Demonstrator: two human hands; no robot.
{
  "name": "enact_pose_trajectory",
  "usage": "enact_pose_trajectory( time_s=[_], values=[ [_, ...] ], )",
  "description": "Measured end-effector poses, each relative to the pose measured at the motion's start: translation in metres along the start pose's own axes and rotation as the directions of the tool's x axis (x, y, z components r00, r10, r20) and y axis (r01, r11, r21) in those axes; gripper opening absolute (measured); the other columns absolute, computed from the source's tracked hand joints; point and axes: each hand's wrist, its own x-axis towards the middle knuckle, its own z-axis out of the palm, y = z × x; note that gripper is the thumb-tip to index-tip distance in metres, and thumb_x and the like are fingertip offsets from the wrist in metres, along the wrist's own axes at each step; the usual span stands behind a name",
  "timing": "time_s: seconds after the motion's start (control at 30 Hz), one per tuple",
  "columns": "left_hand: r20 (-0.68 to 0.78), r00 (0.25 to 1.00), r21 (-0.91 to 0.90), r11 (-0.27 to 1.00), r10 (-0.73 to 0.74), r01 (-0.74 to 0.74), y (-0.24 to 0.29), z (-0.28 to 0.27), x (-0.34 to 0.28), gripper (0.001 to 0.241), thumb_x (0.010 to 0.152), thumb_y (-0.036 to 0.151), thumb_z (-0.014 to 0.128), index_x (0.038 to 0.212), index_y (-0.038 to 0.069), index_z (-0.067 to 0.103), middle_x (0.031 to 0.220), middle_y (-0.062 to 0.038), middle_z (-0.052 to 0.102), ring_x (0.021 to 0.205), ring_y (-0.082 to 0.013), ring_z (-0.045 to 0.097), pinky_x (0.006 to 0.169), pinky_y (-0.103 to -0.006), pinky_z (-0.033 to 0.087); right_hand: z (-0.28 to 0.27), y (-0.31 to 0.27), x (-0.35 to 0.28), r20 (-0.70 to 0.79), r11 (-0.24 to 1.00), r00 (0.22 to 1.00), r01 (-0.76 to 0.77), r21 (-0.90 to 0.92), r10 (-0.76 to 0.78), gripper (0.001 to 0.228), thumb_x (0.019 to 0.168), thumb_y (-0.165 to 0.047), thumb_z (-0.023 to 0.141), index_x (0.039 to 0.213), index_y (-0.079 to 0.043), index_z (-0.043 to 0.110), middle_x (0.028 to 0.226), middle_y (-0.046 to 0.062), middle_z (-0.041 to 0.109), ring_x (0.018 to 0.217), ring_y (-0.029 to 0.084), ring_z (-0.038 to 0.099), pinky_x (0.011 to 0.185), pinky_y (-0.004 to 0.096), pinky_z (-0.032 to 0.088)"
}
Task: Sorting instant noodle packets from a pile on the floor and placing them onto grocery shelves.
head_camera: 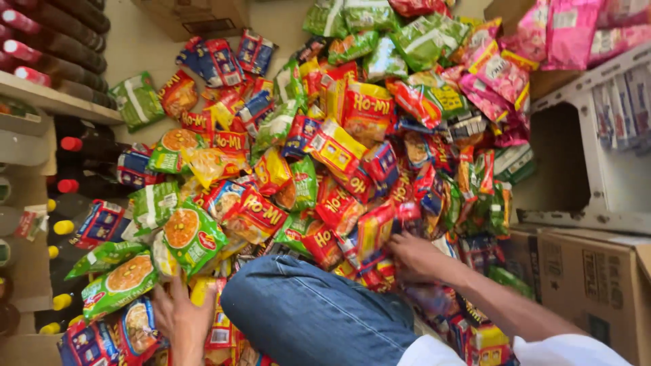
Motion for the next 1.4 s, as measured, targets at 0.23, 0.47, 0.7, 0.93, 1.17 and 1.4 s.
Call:
enact_pose_trajectory(
  time_s=[0.23,0.47,0.7,0.93,1.17,1.4],
  values=[
    [0.245,0.912,0.135,0.944,-0.328,0.303,-0.037,0.052,-0.032,0.084,0.076,0.071,0.068,0.148,0.031,0.054,0.164,-0.016,0.034,0.154,-0.0453,0.019,0.117,-0.0686,0.016,-0.078,0.049,0.094,-0.014,0.892,0.966,-0.234,0.386,0.259,0.023,0.092,-0.033,0.07,0.095,-0.01,0.074,0.089,0.013,0.071,0.086,0.031,0.07,0.075,0.044,0.055],
    [0.136,0.935,0.069,0.945,-0.327,0.321,0.001,0.032,-0.036,0.075,0.078,0.057,0.074,0.141,0.021,0.056,0.157,-0.01,0.049,0.152,-0.0447,0.026,0.118,-0.0667,0.021,-0.103,0.172,0.29,-0.365,0.907,0.868,-0.193,0.374,0.336,0.085,0.085,-0.058,0.081,0.137,0.005,0.057,0.117,0.028,0.07,0.109,0.039,0.067,0.091,0.048,0.053],
    [0.082,0.948,-0.053,0.949,-0.307,0.312,0.01,0.011,-0.051,0.066,0.083,0.043,0.078,0.137,0.009,0.06,0.138,-0.02,0.063,0.134,-0.045,0.05,0.11,-0.0524,0.039,-0.05,0.134,0.273,0.103,0.881,0.939,-0.343,0.325,0.327,0.09,0.073,-0.063,0.075,0.149,-0.018,0.058,0.113,0.02,0.074,0.106,0.033,0.072,0.092,0.045,0.056],
    [0.106,0.922,-0.038,0.925,-0.373,0.379,0.022,-0.01,-0.062,0.067,0.083,0.044,0.075,0.138,0.008,0.061,0.127,-0.022,0.068,0.119,-0.0423,0.062,0.104,-0.0505,0.047,-0.095,0.02,0.195,0.195,0.836,0.977,-0.175,0.521,0.083,0.083,0.087,-0.042,0.074,0.156,-0.014,0.037,0.108,0.012,0.079,0.097,0.028,0.076,0.092,0.044,0.056],
    [0.308,0.724,-0.001,0.761,-0.617,0.649,0.015,-0.042,-0.076,0.069,0.079,0.056,0.076,0.129,0.01,0.069,0.122,-0.021,0.072,0.111,-0.0421,0.068,0.096,-0.0508,0.054,-0.064,-0.009,0.138,0.097,0.964,0.985,0.117,0.24,-0.143,0.057,0.086,-0.03,0.068,0.141,-0.016,0.059,0.073,0.014,0.068,0.075,0.035,0.066,0.093,0.051,0.051],
    [0.361,0.679,-0.009,0.726,-0.639,0.688,-0.025,-0.02,-0.129,0.074,0.077,0.059,0.079,0.123,0.002,0.072,0.11,-0.023,0.076,0.103,-0.0361,0.074,0.093,-0.0458,0.056,-0.076,-0.029,0.133,0.181,0.972,0.969,0.135,0.192,-0.171,0.068,0.083,-0.027,0.064,0.147,-0.008,0.05,0.082,0.017,0.068,0.087,0.037,0.065,0.091,0.051,0.048]
  ],
)
